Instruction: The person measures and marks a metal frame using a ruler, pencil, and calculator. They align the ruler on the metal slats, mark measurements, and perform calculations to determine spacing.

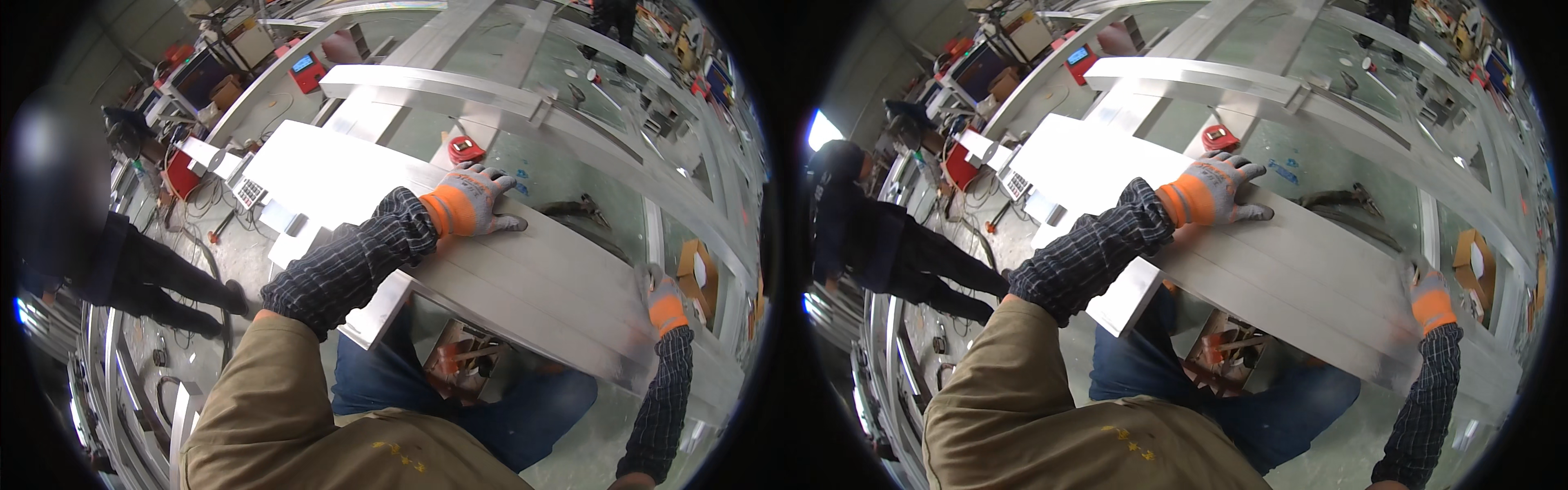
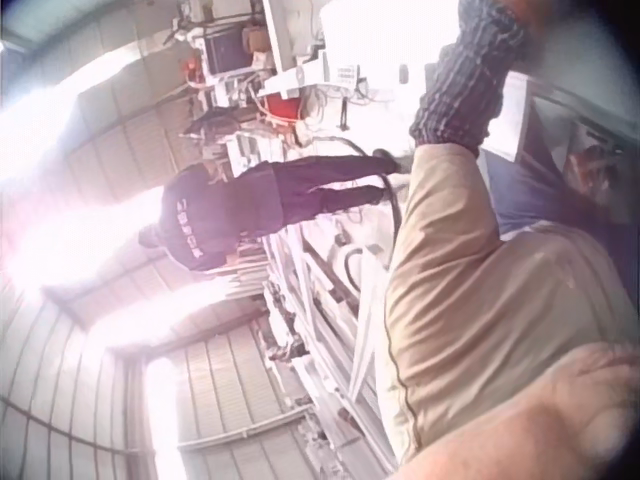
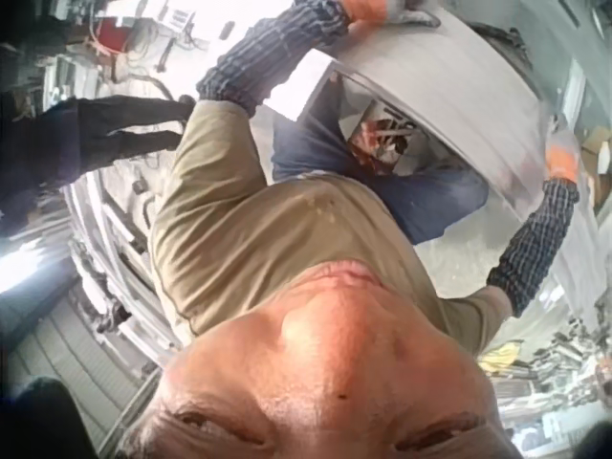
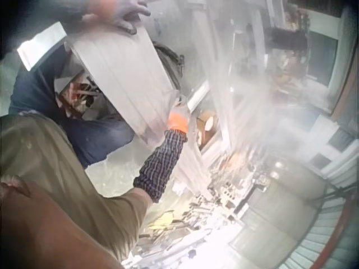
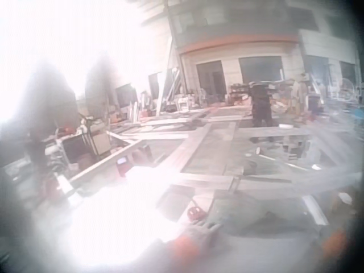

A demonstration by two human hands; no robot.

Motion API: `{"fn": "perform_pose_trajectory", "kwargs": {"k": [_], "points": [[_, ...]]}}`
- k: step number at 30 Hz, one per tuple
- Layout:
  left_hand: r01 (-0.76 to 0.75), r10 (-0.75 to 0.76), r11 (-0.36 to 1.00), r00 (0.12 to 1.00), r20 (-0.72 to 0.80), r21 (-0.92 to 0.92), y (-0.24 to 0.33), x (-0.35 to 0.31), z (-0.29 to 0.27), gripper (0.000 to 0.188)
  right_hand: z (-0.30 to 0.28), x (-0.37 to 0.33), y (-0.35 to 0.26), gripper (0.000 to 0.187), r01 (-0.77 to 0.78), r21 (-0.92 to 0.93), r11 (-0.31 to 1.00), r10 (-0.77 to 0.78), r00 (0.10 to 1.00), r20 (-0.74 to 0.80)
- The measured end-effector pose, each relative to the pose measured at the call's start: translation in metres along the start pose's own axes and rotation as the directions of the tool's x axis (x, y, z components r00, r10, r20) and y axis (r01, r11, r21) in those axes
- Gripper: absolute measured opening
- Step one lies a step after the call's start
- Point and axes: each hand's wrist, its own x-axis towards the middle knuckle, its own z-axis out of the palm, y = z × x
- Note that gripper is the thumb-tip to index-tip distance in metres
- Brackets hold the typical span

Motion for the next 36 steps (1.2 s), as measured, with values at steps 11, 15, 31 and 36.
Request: {"fn": "perform_pose_trajectory", "kwargs": {"k": [11,15,31,36], "points": [[0.128,-0.127,0.992,0.952,0.28,0.013,-0.02,0.037,-0.012,0.1,0.046,0.076,0.146,0.05,-0.085,-0.039,0.996,0.087,0.994,0.061],[0.108,-0.115,0.993,0.945,0.306,0.042,-0.028,0.033,-0.015,0.101,0.053,0.087,0.128,0.052,-0.055,0.047,0.997,0.047,0.987,0.155],[0.167,-0.196,0.969,0.969,-0.15,-0.184,-0.031,0.054,-0.019,0.075,0.075,0.107,0.267,0.025,0.152,-0.091,0.984,-0.149,0.988,0.037],[0.369,-0.369,0.93,0.93,0.0,-0.006,-0.077,0.074,0.0,0.09,0.079,0.099,0.183,0.03,0.408,-0.235,0.882,-0.388,0.913,0.13]]}}
